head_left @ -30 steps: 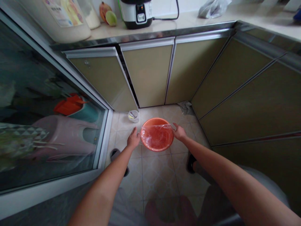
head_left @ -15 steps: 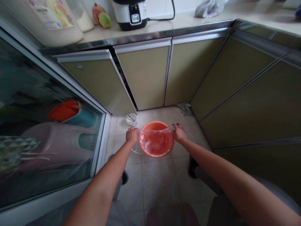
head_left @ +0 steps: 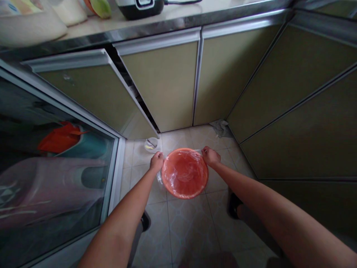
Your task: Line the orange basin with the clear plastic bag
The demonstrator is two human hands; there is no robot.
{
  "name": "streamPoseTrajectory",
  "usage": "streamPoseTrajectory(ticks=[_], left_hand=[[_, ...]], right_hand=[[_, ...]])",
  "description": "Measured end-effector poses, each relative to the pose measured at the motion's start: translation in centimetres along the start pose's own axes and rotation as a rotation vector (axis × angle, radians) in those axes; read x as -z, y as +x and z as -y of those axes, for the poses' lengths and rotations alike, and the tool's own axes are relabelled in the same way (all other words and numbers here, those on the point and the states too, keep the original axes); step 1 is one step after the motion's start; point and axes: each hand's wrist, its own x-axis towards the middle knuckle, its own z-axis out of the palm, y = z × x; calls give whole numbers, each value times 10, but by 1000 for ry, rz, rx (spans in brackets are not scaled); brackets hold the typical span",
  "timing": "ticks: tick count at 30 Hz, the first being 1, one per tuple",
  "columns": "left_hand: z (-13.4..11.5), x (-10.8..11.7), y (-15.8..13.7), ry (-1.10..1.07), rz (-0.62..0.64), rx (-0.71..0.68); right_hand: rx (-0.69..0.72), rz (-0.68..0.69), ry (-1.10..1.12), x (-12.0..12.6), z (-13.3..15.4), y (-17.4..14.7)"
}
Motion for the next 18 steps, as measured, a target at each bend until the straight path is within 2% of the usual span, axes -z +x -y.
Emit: streamPoseTrajectory(ticks=[8,13,16,18], left_hand=[[22,-16,21,-9,50,-1],[27,-27,27,-35,135,12],[27,-27,24,-37,166,36],[23,-20,14,-8,94,49]], right_hand=[[25,-29,-30,-18,1,19],[-25,50,-27,-26,-5,31],[-46,110,4,-29,-12,33],[-52,105,38,-26,-15,29]])
